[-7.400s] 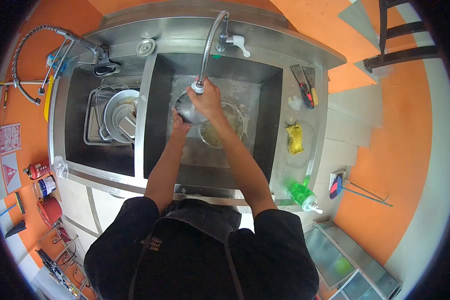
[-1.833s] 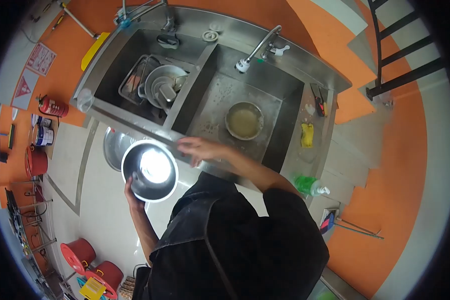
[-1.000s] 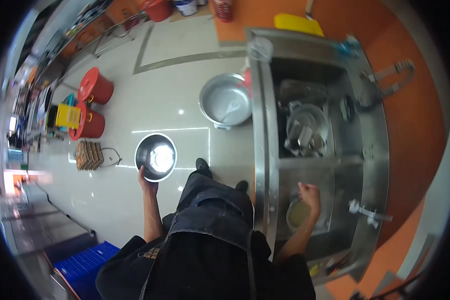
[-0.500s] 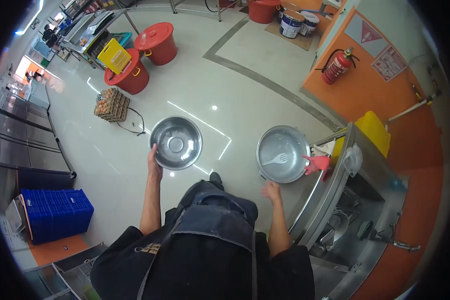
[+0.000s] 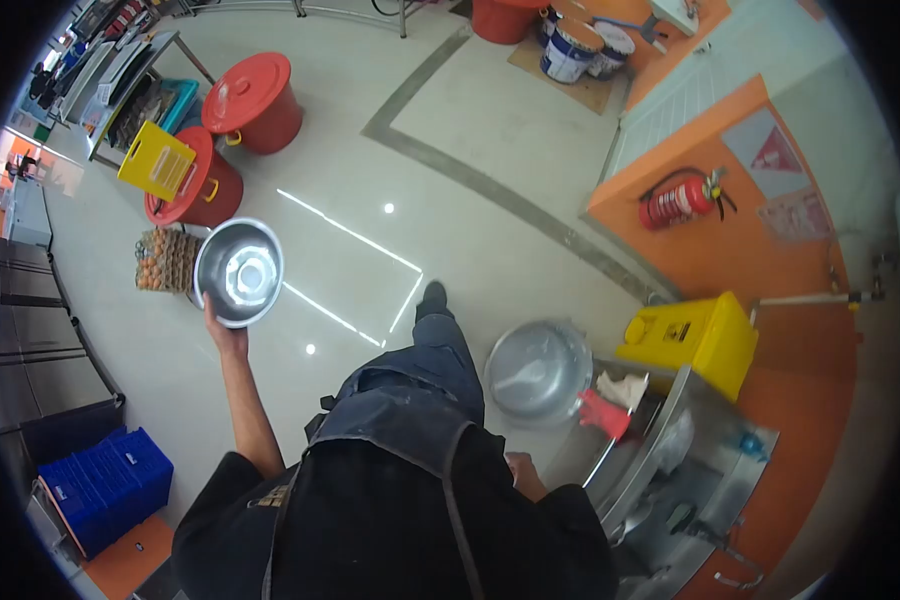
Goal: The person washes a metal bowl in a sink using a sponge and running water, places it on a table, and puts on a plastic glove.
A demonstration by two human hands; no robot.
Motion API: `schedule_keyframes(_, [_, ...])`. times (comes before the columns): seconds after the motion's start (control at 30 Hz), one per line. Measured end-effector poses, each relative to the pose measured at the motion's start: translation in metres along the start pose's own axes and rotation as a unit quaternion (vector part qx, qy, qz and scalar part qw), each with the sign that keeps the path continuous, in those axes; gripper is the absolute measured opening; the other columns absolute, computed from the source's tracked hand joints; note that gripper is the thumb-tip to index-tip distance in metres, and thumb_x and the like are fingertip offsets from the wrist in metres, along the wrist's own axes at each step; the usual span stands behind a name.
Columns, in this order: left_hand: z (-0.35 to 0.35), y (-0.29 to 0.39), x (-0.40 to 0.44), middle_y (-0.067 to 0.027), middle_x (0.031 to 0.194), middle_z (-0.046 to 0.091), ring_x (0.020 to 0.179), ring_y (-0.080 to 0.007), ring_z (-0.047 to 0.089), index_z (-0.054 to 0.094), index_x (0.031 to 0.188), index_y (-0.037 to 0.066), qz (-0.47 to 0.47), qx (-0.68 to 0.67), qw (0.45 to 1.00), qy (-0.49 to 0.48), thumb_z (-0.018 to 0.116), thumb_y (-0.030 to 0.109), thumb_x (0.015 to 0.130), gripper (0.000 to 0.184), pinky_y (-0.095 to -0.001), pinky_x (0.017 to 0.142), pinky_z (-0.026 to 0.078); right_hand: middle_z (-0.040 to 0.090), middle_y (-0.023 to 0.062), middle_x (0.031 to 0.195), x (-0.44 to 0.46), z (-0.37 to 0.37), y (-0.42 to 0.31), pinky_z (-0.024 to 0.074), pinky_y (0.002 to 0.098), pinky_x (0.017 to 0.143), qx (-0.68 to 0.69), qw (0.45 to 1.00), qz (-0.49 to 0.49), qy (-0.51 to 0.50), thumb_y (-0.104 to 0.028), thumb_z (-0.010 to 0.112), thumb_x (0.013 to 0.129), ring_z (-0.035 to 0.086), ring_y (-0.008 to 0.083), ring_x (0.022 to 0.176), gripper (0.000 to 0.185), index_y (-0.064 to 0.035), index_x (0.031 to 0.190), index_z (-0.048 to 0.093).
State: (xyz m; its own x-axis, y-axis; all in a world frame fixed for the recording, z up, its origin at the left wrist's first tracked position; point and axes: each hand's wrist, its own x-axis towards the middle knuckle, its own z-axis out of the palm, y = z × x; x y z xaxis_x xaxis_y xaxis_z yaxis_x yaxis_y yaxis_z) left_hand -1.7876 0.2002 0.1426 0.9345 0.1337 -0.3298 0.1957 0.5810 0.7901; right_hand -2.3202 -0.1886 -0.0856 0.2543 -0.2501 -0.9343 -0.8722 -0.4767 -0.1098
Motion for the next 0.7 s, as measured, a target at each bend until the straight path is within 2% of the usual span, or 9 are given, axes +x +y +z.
schedule_keyframes(0.17, [0.046,0.013,0.056,-0.0091,0.135,0.035,0.124,-0.0248,0.035,0.033,0.133,0.008,0.055,-0.056,0.993,0.084,0.045,0.038,0.09,0.054,-0.0423,0.102,0.031,0.064,0.0182,0.079,0.149,-0.244,-0.135,0.0492,0.042,0.063,-0.37,0.909,-0.179,0.076,-0.024,0.054,0.077,0.063,0.0298,0.074,0.025,-0.0025,0.071,0.065])
schedule_keyframes(0.2, [0.047,0.011,0.067,-0.0092,0.135,0.035,0.124,-0.0249,0.035,0.033,0.133,0.008,0.049,-0.074,0.99,0.112,0.045,0.039,0.09,0.055,-0.0426,0.102,0.031,0.063,0.02,0.082,0.205,-0.295,-0.179,0.0486,0.0424,0.065,-0.036,0.988,-0.012,0.148,-0.02,0.053,0.075,0.064,0.0303,0.075,0.023,-0.0008,0.075,0.065])
schedule_keyframes(0.23, [0.047,0.008,0.079,-0.0095,0.135,0.036,0.124,-0.025,0.036,0.033,0.133,0.008,0.055,-0.065,0.986,0.142,0.045,0.04,0.089,0.055,-0.0429,0.101,0.032,0.063,0.0131,0.062,0.231,-0.36,-0.238,0.0492,0.0381,0.054,-0.134,0.957,-0.096,0.239,-0.03,0.05,0.081,0.062,0.0228,0.056,0.032,-0.0031,0.07,0.065])
schedule_keyframes(0.3, [0.061,0.003,0.108,-0.0099,0.134,0.037,0.121,-0.0255,0.039,0.033,0.133,0.009,0.05,-0.081,0.98,0.173,0.046,0.041,0.088,0.057,-0.0441,0.098,0.036,0.057,0.0087,0.054,0.195,-0.476,-0.404,0.0461,0.0343,0.048,0.233,0.895,-0.185,0.333,-0.024,0.046,0.085,0.056,0.0201,0.05,0.03,-0.0037,0.069,0.061])
schedule_keyframes(0.33, [0.067,-0.001,0.124,-0.0098,0.133,0.038,0.121,-0.0257,0.04,0.033,0.133,0.009,0.05,-0.086,0.978,0.183,0.046,0.041,0.088,0.057,-0.0445,0.097,0.037,0.058,0.0078,0.058,0.225,-0.533,-0.461,0.0455,0.0321,0.047,0.103,0.911,-0.256,0.307,-0.023,0.048,0.086,0.055,0.0173,0.049,0.023,-0.0036,0.085,0.06])
schedule_keyframes(0.53, [0.132,-0.017,0.288,-0.009,0.132,0.04,0.118,-0.0265,0.043,0.036,0.13,0.011,0.04,-0.091,0.964,0.249,0.047,0.042,0.088,0.054,-0.0469,0.092,0.042,0.061,0.0093,0.073,0.176,-0.628,-0.756,0.0488,0.0306,0.055,0.449,0.817,-0.353,0.081,-0.022,0.046,0.09,0.058,0.0166,0.061,0.022,-0.005,0.09,0.059])
schedule_keyframes(0.6, [0.182,-0.007,0.359,-0.0088,0.13,0.042,0.117,-0.0257,0.044,0.038,0.129,0.008,0.043,-0.119,0.973,0.196,0.046,0.04,0.089,0.052,-0.0438,0.096,0.038,0.057,0.0076,0.067,0.259,-0.606,-0.75,0.0468,0.0318,0.053,0.357,0.89,-0.276,0.068,-0.026,0.04,0.091,0.056,0.0171,0.058,0.028,-0.0056,0.082,0.058])
schedule_keyframes(0.67, [0.226,0.006,0.434,-0.0089,0.127,0.045,0.116,-0.0243,0.044,0.039,0.128,0.006,0.043,-0.12,0.981,0.144,0.046,0.039,0.089,0.051,-0.0399,0.098,0.036,0.056,0.0064,0.059,0.356,-0.581,-0.688,0.0465,0.0317,0.051,-0.122,0.953,-0.27,0.059,-0.031,0.049,0.085,0.055,0.017,0.055,0.026,-0.0068,0.083,0.059])
schedule_keyframes(0.7, [0.244,0.015,0.471,-0.0091,0.125,0.047,0.115,-0.0233,0.045,0.04,0.127,0.005,0.045,-0.115,0.984,0.13,0.046,0.039,0.089,0.051,-0.0377,0.098,0.035,0.061,0.0076,0.067,0.311,-0.58,-0.69,0.048,0.0339,0.059,-0.107,0.988,-0.108,0.006,-0.03,0.053,0.082,0.06,0.0196,0.065,0.028,-0.0068,0.095,0.061])
